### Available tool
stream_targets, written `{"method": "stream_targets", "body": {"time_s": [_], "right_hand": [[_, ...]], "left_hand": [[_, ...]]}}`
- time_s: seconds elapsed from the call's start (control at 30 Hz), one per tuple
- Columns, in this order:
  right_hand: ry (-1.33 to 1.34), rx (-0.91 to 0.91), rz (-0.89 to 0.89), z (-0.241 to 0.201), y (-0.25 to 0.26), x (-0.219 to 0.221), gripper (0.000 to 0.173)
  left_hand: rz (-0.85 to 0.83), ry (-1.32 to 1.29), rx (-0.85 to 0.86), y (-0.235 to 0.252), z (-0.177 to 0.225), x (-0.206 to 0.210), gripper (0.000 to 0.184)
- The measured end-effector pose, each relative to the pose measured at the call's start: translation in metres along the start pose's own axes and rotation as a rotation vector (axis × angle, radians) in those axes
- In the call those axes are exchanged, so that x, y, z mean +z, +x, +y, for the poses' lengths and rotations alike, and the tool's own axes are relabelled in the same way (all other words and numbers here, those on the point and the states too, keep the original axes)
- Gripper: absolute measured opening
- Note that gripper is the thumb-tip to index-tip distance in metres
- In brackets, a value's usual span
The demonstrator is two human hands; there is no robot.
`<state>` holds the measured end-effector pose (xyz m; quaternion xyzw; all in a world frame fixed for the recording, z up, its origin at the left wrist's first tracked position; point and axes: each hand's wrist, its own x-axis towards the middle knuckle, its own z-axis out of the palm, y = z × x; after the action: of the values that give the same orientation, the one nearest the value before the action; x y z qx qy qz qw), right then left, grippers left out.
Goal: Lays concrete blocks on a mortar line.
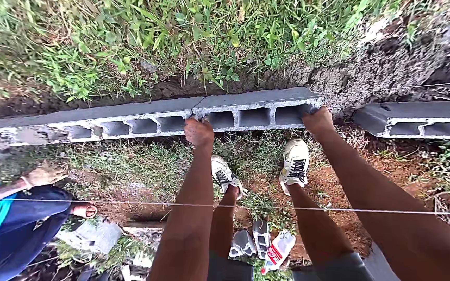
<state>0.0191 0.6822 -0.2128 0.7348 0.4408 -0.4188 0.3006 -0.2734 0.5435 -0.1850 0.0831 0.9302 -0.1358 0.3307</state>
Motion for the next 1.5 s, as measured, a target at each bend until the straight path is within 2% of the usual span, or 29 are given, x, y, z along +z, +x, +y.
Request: {"method": "stream_targets", "body": {"time_s": [0.33, 0.5, 1.4, 1.5], "right_hand": [[0.030, -0.009, 0.023, 0.001, 0.001, -0.001, 0.059], [0.041, 0.008, 0.011, 0.003, 0.006, -0.004, 0.059], [0.020, -0.014, -0.044, -0.001, 0.015, -0.010, 0.058], [0.015, -0.017, -0.063, -0.007, 0.010, -0.006, 0.058]], "left_hand": [[-0.002, 0.016, -0.025, 0.001, 0.003, 0.006, 0.039], [0.027, 0.024, 0.029, 0.001, 0.001, 0.012, 0.038], [0.037, -0.006, 0.046, -0.005, 0.005, 0.010, 0.036], [0.043, 0.026, 0.042, 0.001, -0.004, 0.008, 0.039]]}}
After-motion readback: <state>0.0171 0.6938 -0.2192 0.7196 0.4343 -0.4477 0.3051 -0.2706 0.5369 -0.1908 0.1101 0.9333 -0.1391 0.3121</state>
